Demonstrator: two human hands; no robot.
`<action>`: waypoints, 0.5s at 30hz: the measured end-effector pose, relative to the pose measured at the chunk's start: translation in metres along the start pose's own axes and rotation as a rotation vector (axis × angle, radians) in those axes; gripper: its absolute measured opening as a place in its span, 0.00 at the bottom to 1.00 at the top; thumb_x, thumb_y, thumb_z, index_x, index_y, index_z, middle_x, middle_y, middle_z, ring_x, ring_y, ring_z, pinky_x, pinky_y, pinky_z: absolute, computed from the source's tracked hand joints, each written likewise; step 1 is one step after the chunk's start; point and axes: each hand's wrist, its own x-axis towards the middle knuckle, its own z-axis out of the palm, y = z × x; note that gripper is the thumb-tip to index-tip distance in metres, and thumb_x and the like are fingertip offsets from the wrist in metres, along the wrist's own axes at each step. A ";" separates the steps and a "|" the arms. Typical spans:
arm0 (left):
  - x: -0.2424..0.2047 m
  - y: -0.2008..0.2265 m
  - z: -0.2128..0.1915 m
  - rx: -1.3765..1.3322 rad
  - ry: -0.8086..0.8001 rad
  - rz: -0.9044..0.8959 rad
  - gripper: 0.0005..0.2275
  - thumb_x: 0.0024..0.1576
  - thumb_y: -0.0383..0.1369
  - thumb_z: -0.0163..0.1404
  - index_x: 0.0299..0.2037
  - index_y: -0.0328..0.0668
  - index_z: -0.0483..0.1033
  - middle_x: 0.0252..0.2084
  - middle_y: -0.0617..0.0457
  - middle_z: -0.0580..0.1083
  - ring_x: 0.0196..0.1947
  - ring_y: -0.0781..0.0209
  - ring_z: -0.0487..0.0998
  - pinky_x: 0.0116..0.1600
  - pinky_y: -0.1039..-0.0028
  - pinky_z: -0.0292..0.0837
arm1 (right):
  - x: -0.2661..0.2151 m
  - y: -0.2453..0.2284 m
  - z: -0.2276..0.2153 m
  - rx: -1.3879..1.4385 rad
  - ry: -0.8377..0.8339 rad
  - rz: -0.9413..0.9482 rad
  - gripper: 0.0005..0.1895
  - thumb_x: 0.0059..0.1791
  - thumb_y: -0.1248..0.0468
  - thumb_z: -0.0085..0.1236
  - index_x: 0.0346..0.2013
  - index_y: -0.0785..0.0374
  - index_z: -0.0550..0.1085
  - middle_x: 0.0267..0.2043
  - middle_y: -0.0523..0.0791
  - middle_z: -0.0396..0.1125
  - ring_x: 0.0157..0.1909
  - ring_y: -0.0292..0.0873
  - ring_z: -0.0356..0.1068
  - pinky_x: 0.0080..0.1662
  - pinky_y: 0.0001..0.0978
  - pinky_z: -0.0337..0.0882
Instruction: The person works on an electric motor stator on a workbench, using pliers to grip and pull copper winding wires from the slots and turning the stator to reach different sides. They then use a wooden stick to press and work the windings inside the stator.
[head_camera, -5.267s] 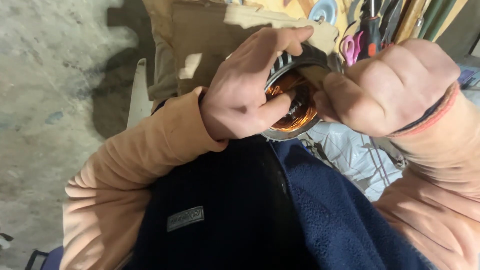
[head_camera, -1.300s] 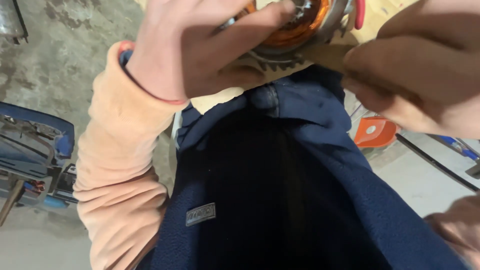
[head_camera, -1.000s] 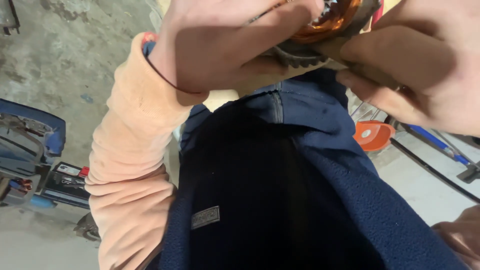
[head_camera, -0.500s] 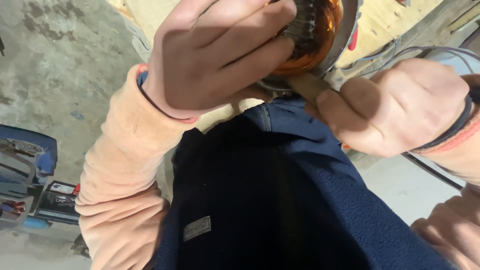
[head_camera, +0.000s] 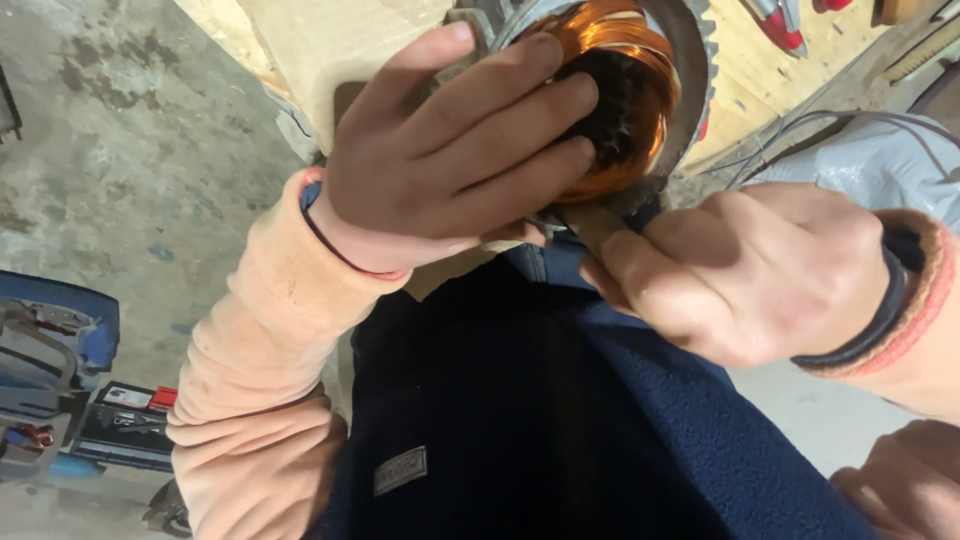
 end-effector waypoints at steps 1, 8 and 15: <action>0.000 0.001 -0.001 -0.003 -0.016 -0.007 0.19 0.78 0.44 0.35 0.58 0.45 0.79 0.67 0.52 0.74 0.70 0.53 0.71 0.74 0.57 0.60 | 0.000 -0.002 0.001 -0.032 0.029 -0.013 0.07 0.46 0.61 0.67 0.34 0.60 0.79 0.24 0.37 0.66 0.20 0.35 0.60 0.22 0.28 0.58; -0.002 0.007 0.000 -0.011 -0.010 -0.036 0.09 0.73 0.29 0.45 0.57 0.47 0.77 0.65 0.54 0.72 0.73 0.55 0.68 0.75 0.55 0.63 | -0.004 -0.008 0.009 -0.239 0.183 -0.080 0.06 0.42 0.67 0.62 0.32 0.66 0.77 0.22 0.41 0.64 0.18 0.37 0.59 0.21 0.26 0.56; 0.004 0.006 -0.003 -0.032 -0.022 -0.055 0.10 0.71 0.31 0.46 0.58 0.48 0.77 0.65 0.55 0.71 0.72 0.57 0.67 0.72 0.56 0.66 | 0.013 0.001 -0.006 -0.067 0.054 -0.074 0.09 0.44 0.61 0.66 0.34 0.63 0.79 0.22 0.38 0.64 0.19 0.33 0.61 0.20 0.25 0.58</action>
